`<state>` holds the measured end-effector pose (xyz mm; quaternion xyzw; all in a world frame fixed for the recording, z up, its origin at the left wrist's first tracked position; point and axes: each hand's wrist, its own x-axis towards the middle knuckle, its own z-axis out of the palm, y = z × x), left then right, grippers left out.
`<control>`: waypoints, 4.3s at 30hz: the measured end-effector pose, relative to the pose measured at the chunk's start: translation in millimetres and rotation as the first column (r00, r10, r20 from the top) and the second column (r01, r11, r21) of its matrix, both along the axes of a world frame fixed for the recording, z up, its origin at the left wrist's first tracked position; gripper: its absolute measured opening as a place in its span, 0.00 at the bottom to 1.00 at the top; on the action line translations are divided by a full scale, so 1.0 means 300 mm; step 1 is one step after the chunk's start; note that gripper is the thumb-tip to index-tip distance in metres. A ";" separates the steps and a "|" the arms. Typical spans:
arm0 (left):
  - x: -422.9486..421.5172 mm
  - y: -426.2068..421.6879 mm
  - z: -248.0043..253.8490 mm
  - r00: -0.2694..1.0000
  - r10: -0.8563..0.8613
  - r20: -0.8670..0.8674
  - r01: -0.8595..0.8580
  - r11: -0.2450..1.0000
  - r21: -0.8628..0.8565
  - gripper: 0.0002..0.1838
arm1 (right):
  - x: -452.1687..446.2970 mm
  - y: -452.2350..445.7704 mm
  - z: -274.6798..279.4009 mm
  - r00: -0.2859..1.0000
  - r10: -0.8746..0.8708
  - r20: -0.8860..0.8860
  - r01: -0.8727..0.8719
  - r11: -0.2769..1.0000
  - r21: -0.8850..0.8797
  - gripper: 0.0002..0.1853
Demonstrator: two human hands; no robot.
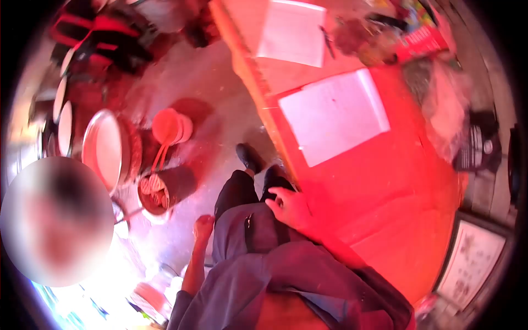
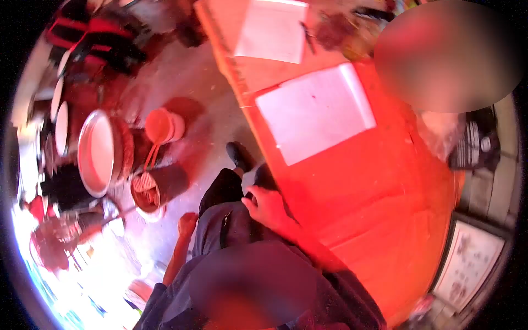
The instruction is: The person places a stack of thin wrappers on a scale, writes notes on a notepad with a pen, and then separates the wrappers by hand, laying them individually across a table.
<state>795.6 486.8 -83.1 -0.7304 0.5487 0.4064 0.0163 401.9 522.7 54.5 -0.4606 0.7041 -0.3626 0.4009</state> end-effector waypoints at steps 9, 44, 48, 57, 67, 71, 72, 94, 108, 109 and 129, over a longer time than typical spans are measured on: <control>0.244 0.623 -0.116 0.270 0.920 -0.285 -0.881 0.355 0.312 0.13 | -0.012 -0.011 -0.088 0.808 0.511 -0.294 -0.514 0.854 0.073 0.19; -1.045 2.391 0.298 -0.773 -0.223 -0.594 0.338 -0.937 -0.087 0.15 | 1.872 1.259 -0.002 -0.823 0.015 -0.567 -0.084 -0.992 0.096 0.15; -1.034 2.510 0.377 -0.601 -0.361 -0.713 0.556 -0.830 -0.049 0.14 | 1.823 1.698 0.071 -0.880 -0.090 -0.467 0.063 -0.995 0.074 0.16; -1.088 3.151 0.441 -0.260 -0.359 -0.896 0.819 -0.573 -0.008 0.21 | 1.453 2.527 0.128 -0.799 -0.373 -0.472 0.447 -0.893 -0.053 0.16; -1.158 3.390 0.386 0.553 -0.218 -0.804 0.747 -0.297 0.595 0.15 | 1.216 3.242 0.308 -0.757 -0.564 -0.331 0.633 -0.758 -0.156 0.16; -1.076 3.440 0.488 0.463 -0.076 -0.883 0.853 -0.232 0.467 0.16 | 1.066 3.523 0.332 -0.677 -0.675 -0.294 0.736 -0.632 -0.245 0.19; -1.067 3.447 0.503 0.440 -0.063 -0.896 0.871 -0.215 0.442 0.16 | 1.021 3.583 0.335 -0.650 -0.693 -0.312 0.760 -0.588 -0.277 0.21; -0.963 3.510 0.463 0.324 -0.249 -0.913 0.946 0.069 0.317 0.21 | 0.864 3.882 0.250 -0.358 -0.716 -0.599 0.885 -0.056 -0.462 0.10; -1.019 3.465 0.491 0.119 -0.293 -0.949 0.942 -0.269 0.201 0.24 | 0.968 4.199 0.566 -0.502 -0.645 -0.577 0.865 -0.364 -0.345 0.06; -1.029 3.449 0.496 0.149 -0.283 -0.947 0.953 -0.214 0.214 0.24 | 1.037 4.314 0.617 -0.631 -0.661 -0.406 0.772 -0.488 -0.406 0.06; -0.983 3.630 0.674 0.026 -0.374 -0.927 0.972 -0.208 0.112 0.18 | 0.784 3.977 0.331 -0.291 -0.950 -0.113 0.953 -0.276 -0.129 0.35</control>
